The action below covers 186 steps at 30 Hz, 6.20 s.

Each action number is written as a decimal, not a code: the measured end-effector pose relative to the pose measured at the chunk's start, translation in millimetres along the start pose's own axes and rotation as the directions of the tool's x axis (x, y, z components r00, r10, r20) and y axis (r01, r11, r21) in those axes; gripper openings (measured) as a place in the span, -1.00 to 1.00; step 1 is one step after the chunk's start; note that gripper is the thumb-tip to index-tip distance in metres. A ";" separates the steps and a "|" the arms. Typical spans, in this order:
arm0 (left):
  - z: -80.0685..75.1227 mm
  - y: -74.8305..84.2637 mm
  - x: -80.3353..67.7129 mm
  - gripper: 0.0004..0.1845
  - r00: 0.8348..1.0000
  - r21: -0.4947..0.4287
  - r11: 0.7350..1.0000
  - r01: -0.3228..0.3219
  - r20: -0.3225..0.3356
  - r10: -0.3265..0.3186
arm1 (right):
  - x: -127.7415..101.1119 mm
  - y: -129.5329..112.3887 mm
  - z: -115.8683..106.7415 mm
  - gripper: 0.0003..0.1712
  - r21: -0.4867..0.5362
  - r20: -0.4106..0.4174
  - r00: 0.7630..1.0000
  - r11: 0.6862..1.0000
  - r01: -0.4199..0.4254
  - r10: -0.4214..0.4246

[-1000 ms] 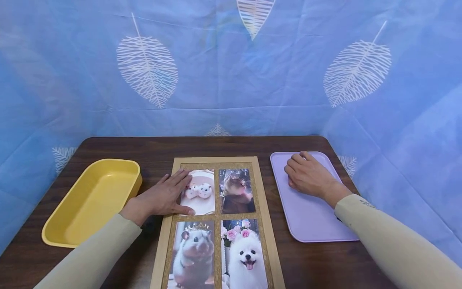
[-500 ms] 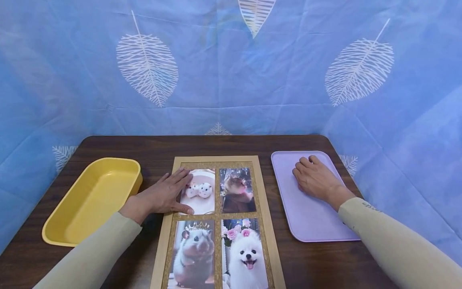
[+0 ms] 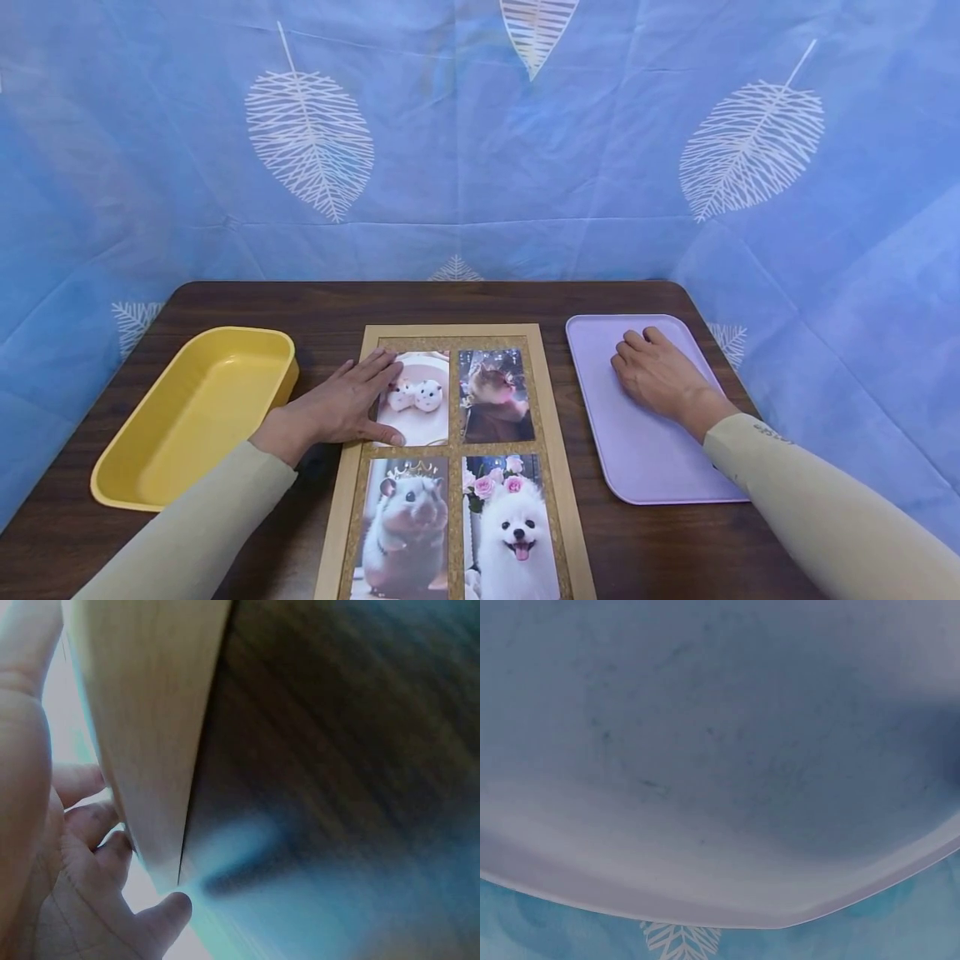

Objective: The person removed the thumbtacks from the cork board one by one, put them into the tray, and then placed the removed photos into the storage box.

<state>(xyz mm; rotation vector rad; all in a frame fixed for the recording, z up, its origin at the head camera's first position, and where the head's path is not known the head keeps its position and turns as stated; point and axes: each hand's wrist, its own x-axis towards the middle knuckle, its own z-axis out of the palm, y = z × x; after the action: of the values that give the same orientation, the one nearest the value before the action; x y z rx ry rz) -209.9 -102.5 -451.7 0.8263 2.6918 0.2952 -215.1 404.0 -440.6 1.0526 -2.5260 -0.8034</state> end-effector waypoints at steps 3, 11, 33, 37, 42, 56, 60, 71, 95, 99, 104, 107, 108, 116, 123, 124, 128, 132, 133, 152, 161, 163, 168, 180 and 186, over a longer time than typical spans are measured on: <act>-0.6 0.5 -0.2 0.30 1.000 -0.002 1.000 0.003 0.003 -0.003 | -0.1 -0.4 -0.8 -0.79 0.007 -0.020 1.000 1.000 0.012 -0.012; -0.4 0.6 -0.3 0.30 1.000 -0.002 1.000 0.004 0.004 -0.004 | -2.4 -0.3 -3.6 -0.82 0.026 -0.037 0.999 0.999 0.022 -0.021; 1.1 0.0 0.4 0.31 1.000 -0.022 1.000 0.013 -0.002 -0.013 | 1.1 -4.9 -4.9 -0.73 0.082 -0.141 0.988 0.995 -0.052 0.063; 1.9 -0.6 0.1 0.31 1.000 -0.025 1.000 0.012 -0.006 -0.013 | 3.3 -6.1 -6.4 -0.72 0.105 -0.193 0.976 0.991 -0.086 0.105; 2.5 -1.2 -0.5 0.30 1.000 -0.028 1.000 0.011 -0.011 -0.011 | 10.5 -10.7 -11.4 -0.74 0.158 -0.242 0.951 0.975 -0.157 0.192; 2.1 -1.7 -3.5 0.15 1.000 -0.024 1.000 0.015 -0.017 -0.015 | 42.4 -40.7 -32.2 -0.70 0.291 -0.251 0.911 0.923 -0.250 0.326; 1.5 -1.0 -3.7 0.06 0.999 -0.032 0.999 0.018 -0.031 -0.019 | 54.4 -53.2 -38.6 -0.71 0.329 -0.295 0.899 0.918 -0.223 0.324; -14.3 -2.4 -2.6 -0.29 0.962 -0.260 0.961 0.093 -0.225 -0.154 | 84.6 -96.2 -74.6 -0.67 0.415 -0.286 0.909 0.894 -0.168 0.303; -38.5 -19.4 16.6 -0.43 0.914 -0.960 0.279 -0.001 -0.114 -0.390 | 127.4 -164.4 -115.9 -0.47 0.481 -0.213 0.967 0.876 -0.021 0.140; -38.7 -19.1 21.0 -0.40 0.927 -0.969 0.246 0.013 -0.080 -0.366 | 131.0 -168.1 -118.7 -0.33 0.496 -0.106 0.989 0.867 -0.038 0.104; -38.8 -21.2 26.7 -0.31 0.929 -0.991 0.134 -0.012 -0.060 -0.365 | 132.6 -172.1 -119.7 -0.22 0.496 -0.019 0.998 0.867 -0.041 0.058; -39.5 -22.6 26.9 -0.25 0.927 -0.998 0.054 -0.029 -0.047 -0.371 | 131.7 -173.8 -119.6 -0.20 0.490 -0.018 0.999 0.871 -0.031 0.045; -39.7 -23.1 26.7 -0.23 0.928 -0.999 0.037 -0.030 -0.041 -0.370 | 131.1 -174.2 -119.4 -0.20 0.489 -0.018 0.999 0.872 -0.029 0.044; -41.1 -24.2 26.4 -0.15 0.947 -1.000 0.007 -0.002 -0.004 -0.321 | 130.7 -174.7 -115.5 -0.09 0.470 0.055 0.998 0.882 -0.039 0.014; -39.9 -26.8 28.8 -0.14 0.951 -1.000 0.005 0.007 0.005 -0.310 | 132.8 -176.5 -114.6 0.00 0.442 0.188 0.982 0.891 -0.101 0.018; -39.9 -27.2 28.9 -0.14 0.951 -1.000 0.006 0.010 0.008 -0.310 | 132.8 -176.9 -114.9 0.00 0.446 0.209 0.978 0.888 -0.110 0.016; -40.2 -29.2 28.1 -0.13 0.950 -0.999 0.016 0.032 0.026 -0.311 | 132.8 -178.3 -116.0 0.00 0.460 0.269 0.963 0.878 -0.133 0.005; -41.1 -31.7 28.6 -0.11 0.953 -0.999 0.009 0.046 0.041 -0.300 | 132.8 -179.0 -116.0 -0.01 0.463 0.289 0.957 0.875 -0.141 0.001; -41.4 -32.6 29.2 -0.10 0.954 -0.999 0.003 0.049 0.046 -0.296 | 132.8 -179.1 -116.0 -0.01 0.462 0.292 0.956 0.876 -0.141 0.000; -48.4 -43.4 31.9 0.04 0.971 -0.992 -0.086 0.093 0.110 -0.214 | 132.6 -180.2 -116.8 -0.02 0.474 0.318 0.948 0.866 -0.158 -0.001; -54.3 -40.6 31.6 0.01 0.955 -0.991 -0.042 0.126 0.133 -0.264 | 132.7 -180.6 -117.0 -0.01 0.481 0.319 0.948 0.862 -0.160 -0.003; -55.4 -39.8 31.7 0.01 0.952 -0.991 -0.015 0.132 0.131 -0.275 | 132.6 -180.6 -116.8 -0.01 0.481 0.317 0.948 0.862 -0.160 0.000; -55.7 -40.4 32.1 0.00 0.948 -0.990 0.005 0.144 0.136 -0.286 | 132.5 -180.6 -117.2 -0.02 0.492 0.312 0.950 0.855 -0.164 0.002; -54.2 -39.5 33.0 -0.08 0.938 -0.984 -0.026 0.174 0.174 -0.299 | 133.3 -180.1 -118.9 -0.02 0.492 0.308 0.951 0.855 -0.163 0.004; -53.2 -37.2 35.9 -0.10 0.930 -0.979 0.003 0.205 0.194 -0.311 | 134.5 -180.1 -119.6 -0.02 0.486 0.310 0.951 0.859 -0.161 0.003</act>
<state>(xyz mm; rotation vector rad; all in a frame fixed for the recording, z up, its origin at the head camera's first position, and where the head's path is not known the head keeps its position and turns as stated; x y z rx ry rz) -275.7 -117.6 -421.0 -0.2058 1.7424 1.8606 -152.7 157.2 -444.8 1.0120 -3.1278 -0.2795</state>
